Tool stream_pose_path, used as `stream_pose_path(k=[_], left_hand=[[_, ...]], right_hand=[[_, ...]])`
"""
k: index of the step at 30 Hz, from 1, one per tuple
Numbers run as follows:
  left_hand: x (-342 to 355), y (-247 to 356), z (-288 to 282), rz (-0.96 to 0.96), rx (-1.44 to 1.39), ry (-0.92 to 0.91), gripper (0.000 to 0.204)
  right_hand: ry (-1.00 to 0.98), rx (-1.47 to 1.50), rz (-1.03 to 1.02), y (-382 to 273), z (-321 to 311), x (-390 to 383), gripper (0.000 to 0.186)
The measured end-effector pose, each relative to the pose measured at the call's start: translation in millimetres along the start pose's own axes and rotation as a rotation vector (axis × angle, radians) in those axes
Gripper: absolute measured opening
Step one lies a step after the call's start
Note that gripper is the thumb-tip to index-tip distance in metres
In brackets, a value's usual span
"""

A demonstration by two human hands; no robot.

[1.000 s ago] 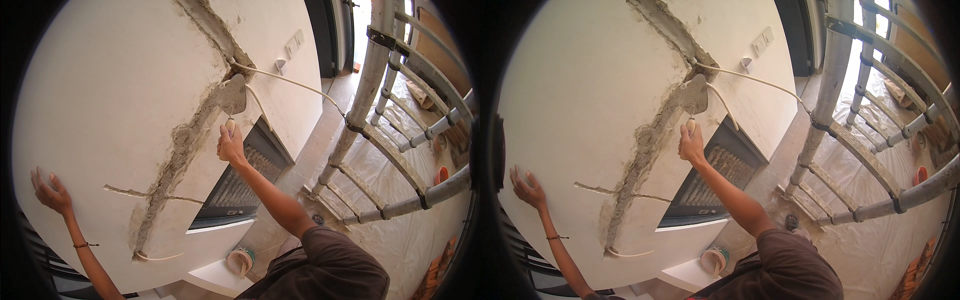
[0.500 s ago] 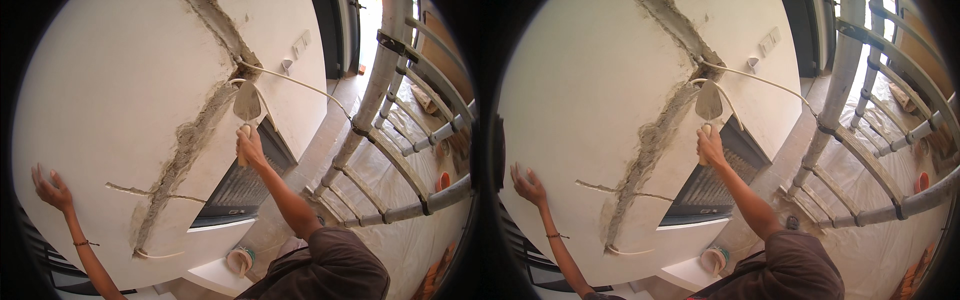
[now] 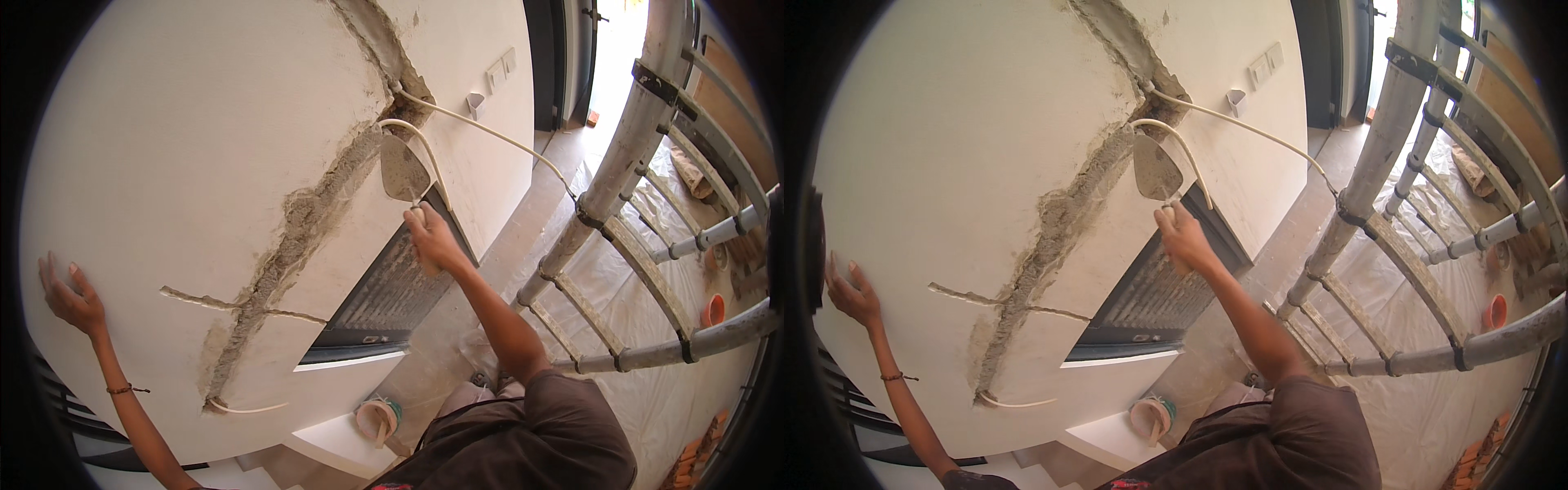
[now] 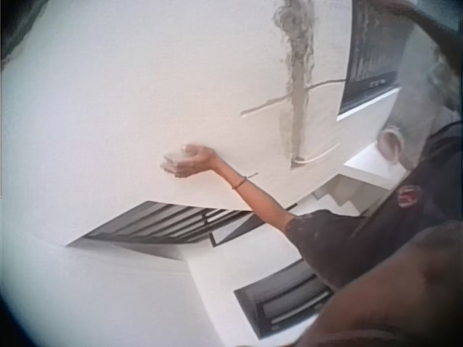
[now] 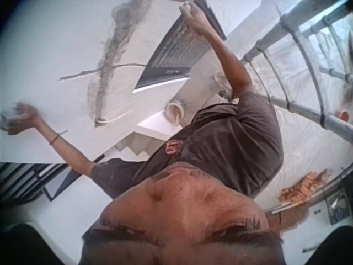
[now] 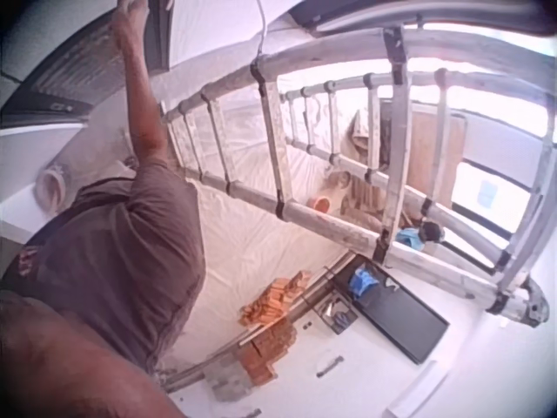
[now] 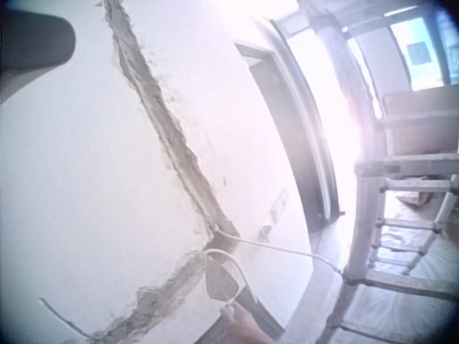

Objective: The person applies plaster to a long horizontal crack in a wall using a trowel and smooths it with a wooden float.

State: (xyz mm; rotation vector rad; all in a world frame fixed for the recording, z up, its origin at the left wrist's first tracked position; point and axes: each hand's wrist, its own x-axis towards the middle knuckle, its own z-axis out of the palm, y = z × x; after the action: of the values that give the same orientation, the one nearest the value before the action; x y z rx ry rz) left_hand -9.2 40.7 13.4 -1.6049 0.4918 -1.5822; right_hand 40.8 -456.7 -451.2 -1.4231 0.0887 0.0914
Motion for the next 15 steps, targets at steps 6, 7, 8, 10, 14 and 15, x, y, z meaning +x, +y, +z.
stream_pose_path(k=[6, 7, 8, 10, 14, 15], left_hand=[[-5, -8, -4, -0.009, 0.005, -0.024, 0.04], [0, 1, 3, -0.026, -0.037, -0.008, 0.04], [3, 6, 9, -0.033, -0.047, 0.008, 0.041], [3, -1, -1, -0.018, -0.006, 0.001, 0.041], [-10, -7, -6, -0.011, 0.001, -0.024, 0.042], [-3, -5, -3, -0.009, -0.002, -0.007, 0.042]], right_hand=[[-0.059, -0.037, 0.087, -14, -18, -4, 0.053], [-0.037, -0.128, 0.0, -2, -16, 0, 0.053], [-0.017, -0.22, -0.087, 14, -10, 0, 0.053], [-0.08, -0.379, -0.374, 27, 9, -19, 0.048], [-0.018, -0.046, 0.06, -8, -1, -7, 0.043], [-0.008, -0.021, 0.026, -11, -9, 3, 0.041]])
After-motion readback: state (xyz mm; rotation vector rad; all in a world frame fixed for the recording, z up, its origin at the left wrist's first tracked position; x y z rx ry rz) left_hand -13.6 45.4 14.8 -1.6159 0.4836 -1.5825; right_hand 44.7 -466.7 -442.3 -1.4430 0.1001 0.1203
